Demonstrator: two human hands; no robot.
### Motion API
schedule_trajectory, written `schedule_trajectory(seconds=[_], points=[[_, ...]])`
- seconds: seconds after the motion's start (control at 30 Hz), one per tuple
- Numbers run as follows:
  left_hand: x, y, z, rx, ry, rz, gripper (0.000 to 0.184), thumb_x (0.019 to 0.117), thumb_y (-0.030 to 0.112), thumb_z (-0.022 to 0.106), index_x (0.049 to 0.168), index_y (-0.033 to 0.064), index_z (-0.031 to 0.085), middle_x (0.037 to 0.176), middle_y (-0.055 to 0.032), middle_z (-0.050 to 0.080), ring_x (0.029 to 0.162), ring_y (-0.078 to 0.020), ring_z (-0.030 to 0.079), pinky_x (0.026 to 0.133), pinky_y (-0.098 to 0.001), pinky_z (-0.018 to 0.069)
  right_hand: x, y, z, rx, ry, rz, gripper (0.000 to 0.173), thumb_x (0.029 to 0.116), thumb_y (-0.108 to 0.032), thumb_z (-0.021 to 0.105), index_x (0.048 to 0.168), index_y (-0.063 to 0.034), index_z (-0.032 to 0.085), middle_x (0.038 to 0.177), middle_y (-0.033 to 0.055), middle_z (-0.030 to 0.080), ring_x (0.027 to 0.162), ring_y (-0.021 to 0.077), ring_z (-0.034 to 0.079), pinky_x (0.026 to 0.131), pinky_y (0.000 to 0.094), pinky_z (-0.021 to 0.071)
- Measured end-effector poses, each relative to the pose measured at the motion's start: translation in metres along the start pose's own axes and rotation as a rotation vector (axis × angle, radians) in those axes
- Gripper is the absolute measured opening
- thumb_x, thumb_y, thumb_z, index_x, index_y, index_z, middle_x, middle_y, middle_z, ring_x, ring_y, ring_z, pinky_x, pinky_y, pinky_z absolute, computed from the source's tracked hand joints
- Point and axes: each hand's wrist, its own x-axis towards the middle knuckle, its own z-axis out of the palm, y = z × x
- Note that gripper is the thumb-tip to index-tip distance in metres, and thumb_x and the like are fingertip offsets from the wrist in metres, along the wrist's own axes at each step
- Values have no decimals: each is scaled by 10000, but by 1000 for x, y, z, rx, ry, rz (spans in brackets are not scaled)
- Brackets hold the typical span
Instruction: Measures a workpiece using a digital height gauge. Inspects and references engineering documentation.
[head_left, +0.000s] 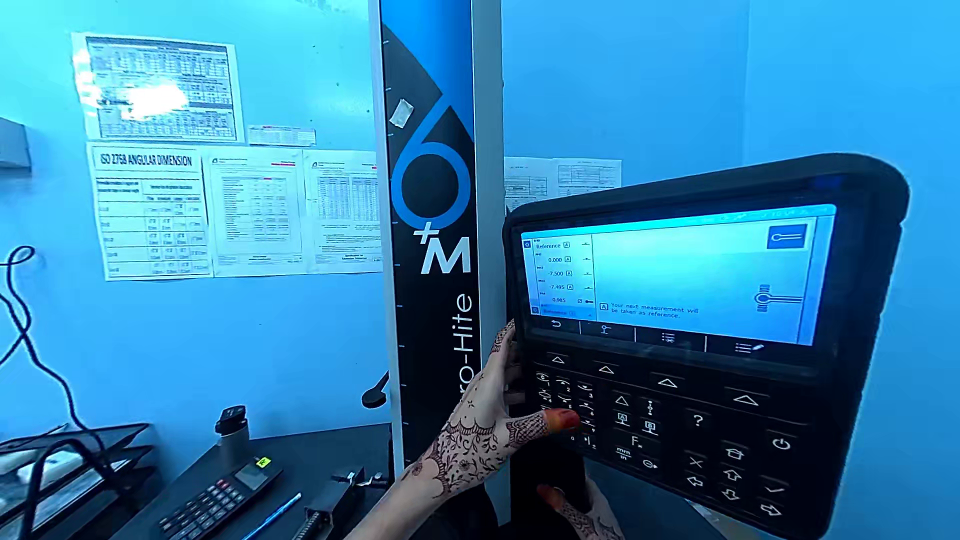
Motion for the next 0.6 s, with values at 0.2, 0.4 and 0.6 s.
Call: schedule_trajectory(seconds=[0.2, 0.4, 0.6], points=[[-8, -6, 18, 223, 66, 111, 1412, 703, 595, 862, 1644, 173, -103, 1654, -180, 259, 1392, -143, 494, 1082, -330, 495, -2, -6, 0, -10, 4, -33, 824, 822, -454, 814, 1405, 34, 496, 1267, 126, 664, 1174, 115, 629, 1046, 311, 497], [-9, -25, 30, 308, 158, 217, 1446, 682, 643, 841, 1633, 63, -81, 1639, -252, 255, 1399, -154, 485, 1076, -318, 481, 4, 6, 1, 6, -9, -77, 831, 833, -441, 811, 1417, 47, 477, 1282, 138, 655, 1189, 122, 624, 1056, 315, 495], [-7, -6, 27, 508, 113, 162, 1473, 689, 703, 792, 1614, 60, -158, 1613, -244, 317, 1376, -134, 512, 1095, -306, 457, -7, -20, 3, -24, 5, -32, 833, 847, -451, 786, 1407, 81, 477, 1302, 174, 638, 1193, 98, 608, 1048, 252, 468]])
